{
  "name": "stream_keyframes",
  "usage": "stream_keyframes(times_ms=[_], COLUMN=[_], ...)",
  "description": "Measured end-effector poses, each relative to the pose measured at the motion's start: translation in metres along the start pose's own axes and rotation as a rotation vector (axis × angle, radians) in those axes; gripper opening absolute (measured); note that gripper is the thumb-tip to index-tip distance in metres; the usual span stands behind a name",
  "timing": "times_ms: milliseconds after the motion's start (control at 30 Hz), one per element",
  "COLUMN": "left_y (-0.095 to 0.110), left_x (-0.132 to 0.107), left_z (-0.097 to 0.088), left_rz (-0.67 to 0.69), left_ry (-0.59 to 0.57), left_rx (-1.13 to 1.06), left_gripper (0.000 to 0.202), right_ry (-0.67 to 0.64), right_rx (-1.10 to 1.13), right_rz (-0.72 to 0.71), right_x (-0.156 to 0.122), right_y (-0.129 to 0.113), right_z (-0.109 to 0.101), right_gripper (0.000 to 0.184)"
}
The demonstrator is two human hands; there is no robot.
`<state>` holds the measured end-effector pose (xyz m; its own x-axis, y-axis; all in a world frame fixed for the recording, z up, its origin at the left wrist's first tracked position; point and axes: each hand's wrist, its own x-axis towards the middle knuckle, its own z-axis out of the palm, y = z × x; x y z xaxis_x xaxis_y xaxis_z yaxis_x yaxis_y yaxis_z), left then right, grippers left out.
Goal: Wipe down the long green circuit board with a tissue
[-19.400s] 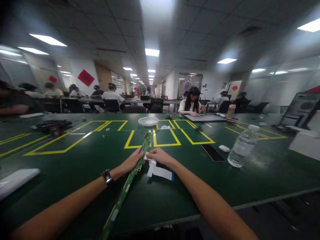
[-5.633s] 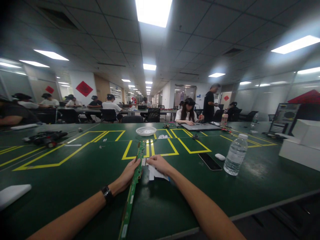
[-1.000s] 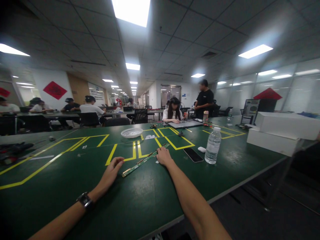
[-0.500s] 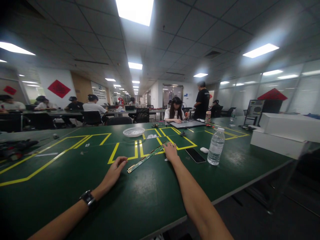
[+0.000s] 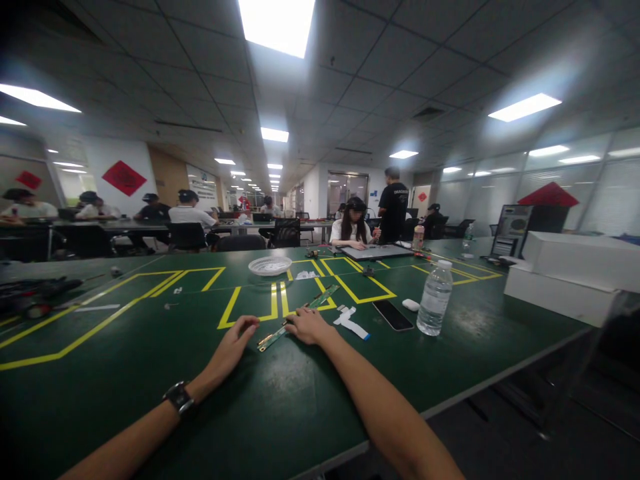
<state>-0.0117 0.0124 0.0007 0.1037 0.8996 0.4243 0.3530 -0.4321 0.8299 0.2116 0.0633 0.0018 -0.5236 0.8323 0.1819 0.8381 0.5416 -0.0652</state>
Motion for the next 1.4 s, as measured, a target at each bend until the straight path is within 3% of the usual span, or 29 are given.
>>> stream_keyframes(times_ms=[200,400,533,667,800,1100,1400], left_y=[-0.002,0.003,0.006,0.001,-0.005,-0.001,-0.006], left_x=[0.0,-0.001,-0.002,-0.001,0.001,-0.001,0.001], left_z=[-0.001,0.0,0.0,0.0,0.002,0.002,0.003], left_rz=[0.021,0.017,0.007,0.015,0.019,0.005,0.012], left_ry=[-0.009,-0.004,-0.009,-0.03,-0.033,-0.028,-0.046], left_rx=[-0.013,-0.024,-0.015,-0.012,-0.012,-0.029,-0.007], left_gripper=[0.029,0.028,0.028,0.029,0.029,0.028,0.028], right_ry=[0.066,0.222,0.132,0.097,0.103,0.164,0.063], right_rx=[0.021,-0.033,-0.123,-0.135,-0.124,-0.111,-0.112], right_rz=[-0.046,0.224,0.387,0.355,0.352,0.519,0.492], right_x=[-0.007,-0.003,-0.003,-0.005,-0.005,-0.001,0.003], right_y=[-0.008,-0.026,-0.026,-0.023,-0.024,-0.021,-0.019], right_z=[-0.013,-0.006,-0.002,-0.003,-0.006,-0.002,-0.01], right_gripper=[0.037,0.042,0.045,0.033,0.032,0.054,0.031])
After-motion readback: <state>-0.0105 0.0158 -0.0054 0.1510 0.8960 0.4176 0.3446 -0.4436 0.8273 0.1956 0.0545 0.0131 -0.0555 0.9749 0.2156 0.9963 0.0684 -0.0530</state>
